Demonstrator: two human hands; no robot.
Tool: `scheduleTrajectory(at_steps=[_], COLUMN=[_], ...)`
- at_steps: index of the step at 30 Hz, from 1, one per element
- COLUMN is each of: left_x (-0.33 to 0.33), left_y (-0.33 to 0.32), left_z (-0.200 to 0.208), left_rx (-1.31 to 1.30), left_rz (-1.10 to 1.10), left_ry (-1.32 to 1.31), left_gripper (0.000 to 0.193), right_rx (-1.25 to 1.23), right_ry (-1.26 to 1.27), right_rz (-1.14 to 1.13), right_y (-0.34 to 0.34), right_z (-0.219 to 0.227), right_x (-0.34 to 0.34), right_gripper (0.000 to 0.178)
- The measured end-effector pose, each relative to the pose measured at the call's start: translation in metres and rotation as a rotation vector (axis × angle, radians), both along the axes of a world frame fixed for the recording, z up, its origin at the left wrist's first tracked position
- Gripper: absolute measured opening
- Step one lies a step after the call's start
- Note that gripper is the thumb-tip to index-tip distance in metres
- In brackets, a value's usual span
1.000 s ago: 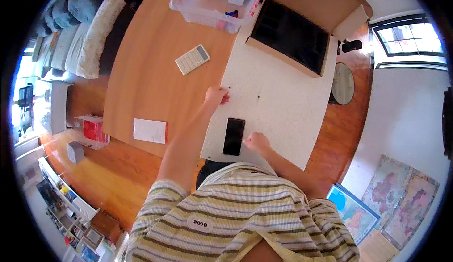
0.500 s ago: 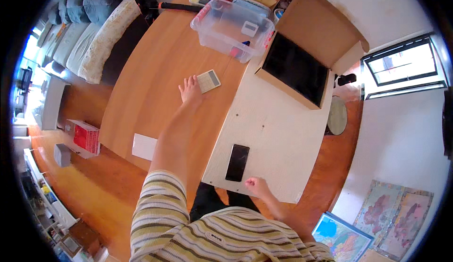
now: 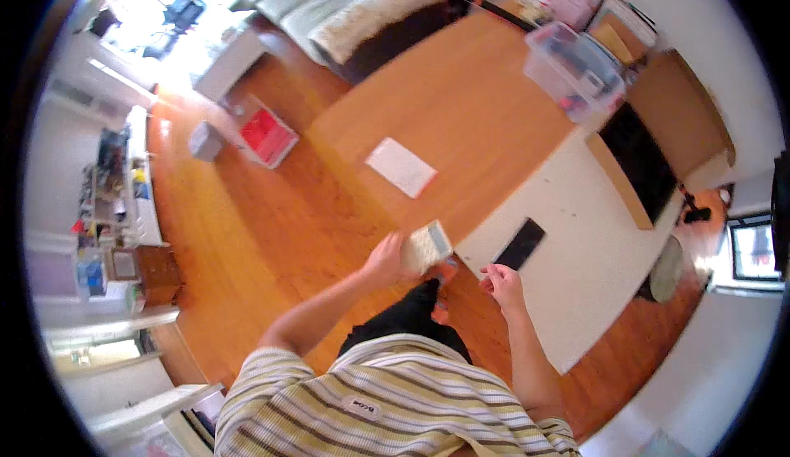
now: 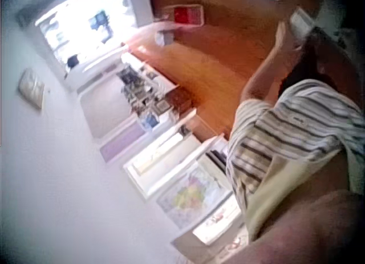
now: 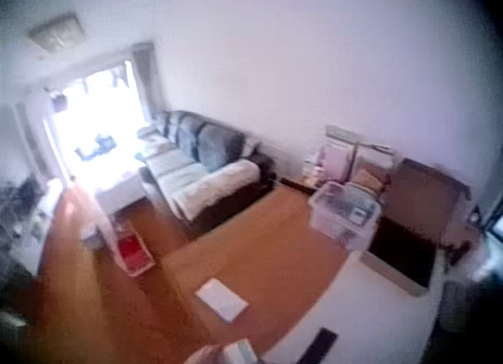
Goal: The person moves a red notebook and other items from a shelf, gathers papers and a medal from various surfaces, replaces a remote's battery, and sorts the papers and book onto a desk.
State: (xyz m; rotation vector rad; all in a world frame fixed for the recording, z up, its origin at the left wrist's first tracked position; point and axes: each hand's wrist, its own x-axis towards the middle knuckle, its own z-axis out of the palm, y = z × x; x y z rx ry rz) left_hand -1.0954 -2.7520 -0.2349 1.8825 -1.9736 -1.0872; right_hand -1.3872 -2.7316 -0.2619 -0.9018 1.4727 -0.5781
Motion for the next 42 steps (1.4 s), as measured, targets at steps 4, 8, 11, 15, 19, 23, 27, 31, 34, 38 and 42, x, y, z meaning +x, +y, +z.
scheduleTrajectory(at_steps=[4, 8, 11, 15, 19, 23, 27, 31, 34, 38, 42], left_x=[0.054, 0.062, 0.08, 0.143, 0.238, 0.318, 0.396, 0.47, 0.529, 0.638, 0.747], left_y=[0.106, 0.146, 0.161, 0.205, 0.279, 0.321, 0.352, 0.322, 0.287, 0.264, 0.266], left_z=[0.052, 0.072, 0.074, 0.1, 0.076, 0.123, 0.129, 0.133, 0.13, 0.13, 0.173], left_rx=[-0.036, -0.124, -0.127, -0.186, -0.231, -0.282, -0.449, -0.551, -0.546, -0.5, -0.474], left_rz=[0.147, 0.375, 0.416, 0.549, 0.694, 0.846, 0.979, 1.029, 1.022, 1.044, 1.148], left_ry=[-0.065, -0.006, -0.034, -0.068, -0.106, -0.162, -0.172, -0.218, -0.261, -0.334, -0.392], left_gripper=[0.082, 0.079, 0.079, 0.075, 0.076, 0.081, 0.081, 0.082, 0.083, 0.087, 0.089], right_rx=[-0.003, -0.242, -0.254, -0.068, -0.141, -0.151, -0.089, -0.173, -0.163, -0.071, -0.019], right_ry=[-0.163, -0.158, -0.149, -0.124, -0.173, -0.258, -0.338, -0.339, -0.382, -0.482, -0.566], right_rz=[0.419, 0.633, 0.686, 0.841, 1.074, 1.192, 1.301, 1.345, 1.209, 1.24, 1.365], right_y=[-0.007, 0.012, 0.017, 0.029, 0.074, 0.099, 0.114, 0.088, 0.055, 0.026, 0.027], right_z=[0.045, 0.069, 0.047, 0.085, 0.105, 0.125, 0.151, 0.155, 0.142, 0.126, 0.152], right_x=[0.103, 0.171, 0.2, 0.284, 0.416, 0.525, 0.622, 0.697, 0.756, 0.877, 1.019], right_gripper=[0.033, 0.028, 0.027, 0.027, 0.026, 0.023, 0.022, 0.023, 0.022, 0.023, 0.024])
